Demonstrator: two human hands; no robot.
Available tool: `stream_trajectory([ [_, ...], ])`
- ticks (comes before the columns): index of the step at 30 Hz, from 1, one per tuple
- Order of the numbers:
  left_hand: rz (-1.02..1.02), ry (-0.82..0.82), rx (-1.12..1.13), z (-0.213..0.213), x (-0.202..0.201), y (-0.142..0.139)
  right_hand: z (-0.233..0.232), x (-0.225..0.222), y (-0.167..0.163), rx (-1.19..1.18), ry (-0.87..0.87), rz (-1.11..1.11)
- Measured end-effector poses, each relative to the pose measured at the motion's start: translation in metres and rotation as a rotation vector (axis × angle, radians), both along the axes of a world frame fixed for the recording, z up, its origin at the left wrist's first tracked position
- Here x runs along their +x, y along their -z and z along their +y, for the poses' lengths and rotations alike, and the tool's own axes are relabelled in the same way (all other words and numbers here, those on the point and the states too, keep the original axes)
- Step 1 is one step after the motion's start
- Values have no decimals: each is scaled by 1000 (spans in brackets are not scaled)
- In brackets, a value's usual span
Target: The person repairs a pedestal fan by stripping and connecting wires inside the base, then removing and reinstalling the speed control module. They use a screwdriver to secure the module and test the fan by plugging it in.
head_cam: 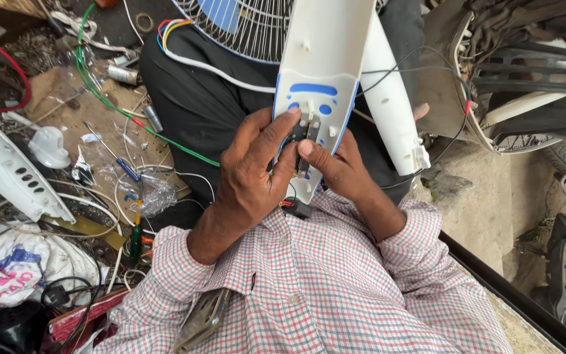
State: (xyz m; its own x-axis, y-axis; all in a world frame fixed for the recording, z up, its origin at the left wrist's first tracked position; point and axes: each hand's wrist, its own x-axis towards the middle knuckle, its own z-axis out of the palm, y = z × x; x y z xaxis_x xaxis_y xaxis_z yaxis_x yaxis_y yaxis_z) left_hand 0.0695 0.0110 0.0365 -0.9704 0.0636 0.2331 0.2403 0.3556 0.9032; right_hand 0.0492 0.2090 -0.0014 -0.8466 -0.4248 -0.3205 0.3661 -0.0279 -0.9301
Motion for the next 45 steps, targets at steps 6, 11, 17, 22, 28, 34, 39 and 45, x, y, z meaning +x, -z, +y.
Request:
stream_trajectory([
  [6,-3,-2,13,-6,1,-6,-12,2,-5,-138,29,-39],
  [11,-30,-16,2,-6,3,4,-15,4,-3,-135,26,-99],
  [17,-63,10,-44,-11,4,4,-19,5,-6,-178,80,-111],
  [22,119,-15,-290,-13,7,-7,-27,4,-11,-130,189,-47],
  [28,29,1,-276,-15,4,-11,-32,3,-19,-351,307,-282],
  [34,-48,85,-56,-23,5,-3,-24,1,-18,-463,269,-331],
  [39,-112,110,68,-25,8,9,-28,4,-14,-408,257,-278],
  [45,-321,171,616,-39,12,27,-26,7,-17,-486,212,-306],
])
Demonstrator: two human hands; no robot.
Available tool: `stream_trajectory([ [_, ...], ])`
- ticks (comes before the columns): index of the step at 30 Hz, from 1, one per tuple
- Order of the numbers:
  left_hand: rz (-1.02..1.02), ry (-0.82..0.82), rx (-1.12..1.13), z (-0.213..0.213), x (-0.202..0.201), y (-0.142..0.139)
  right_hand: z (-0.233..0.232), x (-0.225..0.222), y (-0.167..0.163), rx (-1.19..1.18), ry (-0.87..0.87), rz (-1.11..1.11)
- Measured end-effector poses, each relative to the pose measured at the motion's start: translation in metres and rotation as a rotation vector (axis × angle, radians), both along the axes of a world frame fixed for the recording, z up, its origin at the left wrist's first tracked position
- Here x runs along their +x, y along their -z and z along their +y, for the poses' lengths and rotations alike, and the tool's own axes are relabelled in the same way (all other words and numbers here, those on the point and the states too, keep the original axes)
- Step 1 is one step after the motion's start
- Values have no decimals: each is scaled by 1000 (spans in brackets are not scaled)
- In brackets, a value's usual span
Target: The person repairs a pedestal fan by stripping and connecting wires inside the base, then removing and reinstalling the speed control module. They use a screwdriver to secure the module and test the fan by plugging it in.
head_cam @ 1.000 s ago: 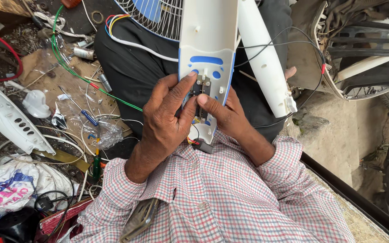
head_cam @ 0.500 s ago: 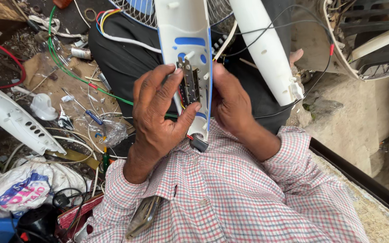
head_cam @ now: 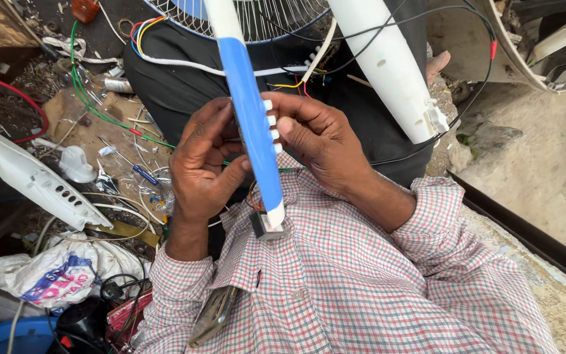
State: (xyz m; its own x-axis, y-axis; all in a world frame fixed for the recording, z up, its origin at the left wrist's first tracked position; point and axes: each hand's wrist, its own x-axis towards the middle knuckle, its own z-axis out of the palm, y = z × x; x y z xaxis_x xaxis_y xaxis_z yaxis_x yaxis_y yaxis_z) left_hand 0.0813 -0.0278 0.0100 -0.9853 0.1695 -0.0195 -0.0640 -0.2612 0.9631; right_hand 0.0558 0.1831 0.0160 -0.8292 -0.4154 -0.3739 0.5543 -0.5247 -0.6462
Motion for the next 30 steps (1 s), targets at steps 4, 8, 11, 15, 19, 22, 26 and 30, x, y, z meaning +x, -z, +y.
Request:
stream_trajectory([
  [4,18,-17,-33,-5,6,5,-5,6,-2,145,52,234],
  [8,98,-9,-167,-3,10,4,-6,12,0,227,78,311],
  [11,97,-8,-220,-1,9,1,-5,15,3,221,61,329],
  [15,125,-41,-224,2,4,-9,-3,17,7,218,93,300],
  [19,273,-34,-590,10,-3,-27,-4,14,9,221,28,215],
  [22,356,-67,-834,24,-3,-38,-6,9,10,189,-7,124],
  [26,439,-85,-955,38,0,-43,-7,6,7,218,65,-6],
  [30,500,-77,-983,39,0,-39,-4,3,5,196,44,52],
])
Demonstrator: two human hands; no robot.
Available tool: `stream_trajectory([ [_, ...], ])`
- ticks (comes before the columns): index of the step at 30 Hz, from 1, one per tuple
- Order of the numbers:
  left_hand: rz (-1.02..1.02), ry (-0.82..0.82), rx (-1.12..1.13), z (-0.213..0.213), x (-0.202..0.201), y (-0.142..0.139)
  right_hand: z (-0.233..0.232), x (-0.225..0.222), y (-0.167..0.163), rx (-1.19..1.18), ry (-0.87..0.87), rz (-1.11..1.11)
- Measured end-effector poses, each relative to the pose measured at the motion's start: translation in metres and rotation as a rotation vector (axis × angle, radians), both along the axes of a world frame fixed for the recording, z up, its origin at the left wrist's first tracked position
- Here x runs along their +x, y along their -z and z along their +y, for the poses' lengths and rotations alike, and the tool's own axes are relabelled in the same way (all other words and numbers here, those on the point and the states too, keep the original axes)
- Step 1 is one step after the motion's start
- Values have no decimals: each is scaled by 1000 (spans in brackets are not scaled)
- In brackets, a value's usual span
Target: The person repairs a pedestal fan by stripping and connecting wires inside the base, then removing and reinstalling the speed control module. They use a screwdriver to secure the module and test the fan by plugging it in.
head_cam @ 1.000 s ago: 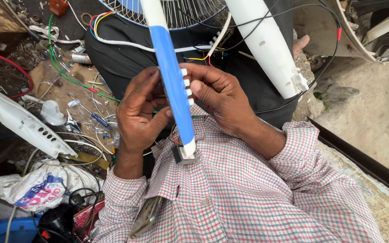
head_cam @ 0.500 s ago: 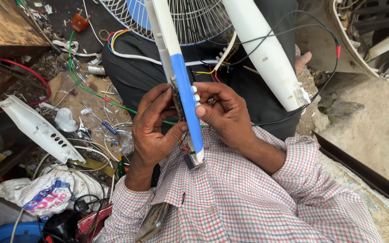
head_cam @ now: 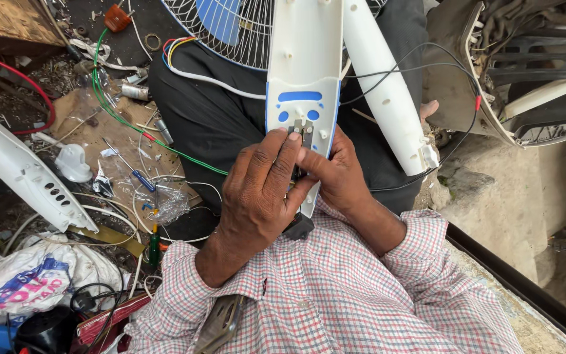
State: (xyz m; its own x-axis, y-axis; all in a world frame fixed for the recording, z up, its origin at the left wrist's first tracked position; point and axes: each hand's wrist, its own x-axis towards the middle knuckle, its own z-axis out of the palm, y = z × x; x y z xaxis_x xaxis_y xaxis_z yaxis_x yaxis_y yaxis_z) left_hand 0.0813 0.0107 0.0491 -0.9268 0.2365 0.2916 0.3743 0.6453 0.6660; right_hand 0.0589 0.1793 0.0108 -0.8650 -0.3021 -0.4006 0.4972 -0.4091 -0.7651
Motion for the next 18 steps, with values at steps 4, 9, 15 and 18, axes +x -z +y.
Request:
stream_trajectory([
  [4,-17,17,-7,-1,-2,2,-1,1,1,71,1,-1],
  [9,-70,-3,-49,0,-2,-3,-2,1,0,118,-15,1],
  [15,10,28,272,-10,-4,-3,-1,-1,-6,45,81,-34],
  [18,-357,-108,589,-14,-6,2,1,-3,-7,31,80,-78],
])
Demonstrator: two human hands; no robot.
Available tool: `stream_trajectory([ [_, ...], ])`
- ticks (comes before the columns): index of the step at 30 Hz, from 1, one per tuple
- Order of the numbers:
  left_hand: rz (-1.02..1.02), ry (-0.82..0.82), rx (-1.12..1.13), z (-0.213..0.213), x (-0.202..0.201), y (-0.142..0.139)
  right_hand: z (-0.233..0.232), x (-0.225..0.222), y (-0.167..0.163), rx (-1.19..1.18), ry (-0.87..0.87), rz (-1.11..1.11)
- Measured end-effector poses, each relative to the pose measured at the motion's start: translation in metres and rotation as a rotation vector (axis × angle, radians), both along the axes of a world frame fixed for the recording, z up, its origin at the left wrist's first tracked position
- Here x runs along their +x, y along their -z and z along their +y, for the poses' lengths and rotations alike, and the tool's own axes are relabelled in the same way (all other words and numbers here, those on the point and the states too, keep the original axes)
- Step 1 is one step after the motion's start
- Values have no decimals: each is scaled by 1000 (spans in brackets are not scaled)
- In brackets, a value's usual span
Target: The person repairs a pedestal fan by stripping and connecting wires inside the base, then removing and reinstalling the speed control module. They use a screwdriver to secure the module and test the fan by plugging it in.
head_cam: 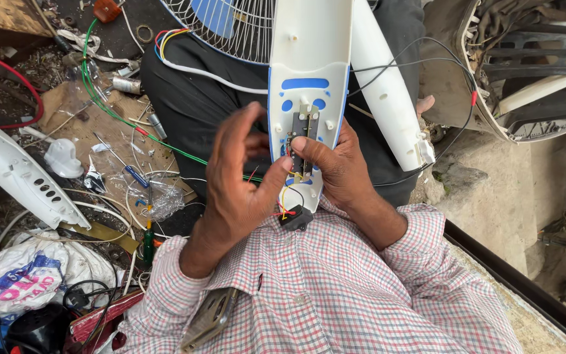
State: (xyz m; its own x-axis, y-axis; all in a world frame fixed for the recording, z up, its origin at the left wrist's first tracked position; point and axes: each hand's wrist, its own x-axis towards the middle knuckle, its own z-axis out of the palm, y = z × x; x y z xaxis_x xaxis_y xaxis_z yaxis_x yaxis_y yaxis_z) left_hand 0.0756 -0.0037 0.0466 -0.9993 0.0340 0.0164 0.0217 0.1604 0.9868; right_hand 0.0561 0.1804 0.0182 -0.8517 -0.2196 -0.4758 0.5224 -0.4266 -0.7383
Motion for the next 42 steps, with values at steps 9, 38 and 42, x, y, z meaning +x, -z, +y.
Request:
stream_trajectory([
  [9,-18,54,25,0,-5,12,2,-8,3,100,-72,14],
  [38,105,50,-35,-14,38,11,0,-33,-16,2,115,95],
  [42,194,32,-153,2,40,11,-5,-33,-12,78,214,135],
])
